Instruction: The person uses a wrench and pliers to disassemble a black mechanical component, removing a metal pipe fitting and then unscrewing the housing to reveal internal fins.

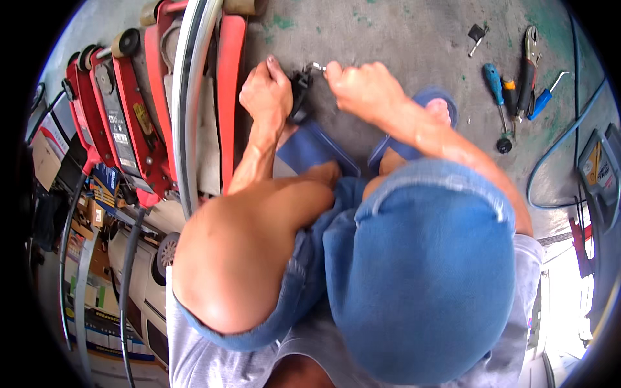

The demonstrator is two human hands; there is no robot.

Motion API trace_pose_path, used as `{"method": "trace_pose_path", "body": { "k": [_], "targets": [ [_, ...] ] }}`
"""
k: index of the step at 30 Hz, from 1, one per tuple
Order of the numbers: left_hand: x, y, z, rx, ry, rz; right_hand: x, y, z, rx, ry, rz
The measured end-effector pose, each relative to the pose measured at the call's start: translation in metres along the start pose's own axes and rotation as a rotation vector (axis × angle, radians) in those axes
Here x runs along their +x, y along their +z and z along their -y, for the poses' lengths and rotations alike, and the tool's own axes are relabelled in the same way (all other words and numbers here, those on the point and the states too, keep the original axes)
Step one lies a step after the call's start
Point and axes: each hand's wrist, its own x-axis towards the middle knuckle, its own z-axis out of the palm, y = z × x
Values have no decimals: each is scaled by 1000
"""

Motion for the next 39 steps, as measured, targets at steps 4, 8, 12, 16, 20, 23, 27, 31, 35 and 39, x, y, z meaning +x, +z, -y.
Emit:
{"method": "trace_pose_path", "body": {
  "k": [4, 8, 12, 16, 20, 23, 27, 31, 35, 39],
  "targets": [
    [3, -6, 5, -154, -126, 69, -4, 5, 15, -24, 67, -104],
    [6, -20, 0, -260, -217, 211, -8, 9, 3, 74, 91, -126],
    [5, -31, 4, -389, -417, 424, -6, 22, -11, 140, 173, -184],
    [-13, -38, 10, -1427, -957, 798, -3, 13, -8, 215, 102, -237],
    [-25, -33, 4, -1403, -807, 854, -2, 18, -9, 181, 150, -244],
    [-21, -34, 7, -1449, -831, 942, -8, 22, -11, 159, 120, -228],
    [-26, -29, 12, -1187, -618, 907, -14, 21, 1, 222, 159, -229],
    [-26, -41, 1, -503, -192, 410, -16, 15, -1, 364, 238, -266],
    [-24, -19, 6, -321, 131, -52, -14, 3, 3, 374, 285, -229],
    [-30, -9, 5, -279, 285, -179, -12, 6, 2, 344, 257, -228]
  ]
}}
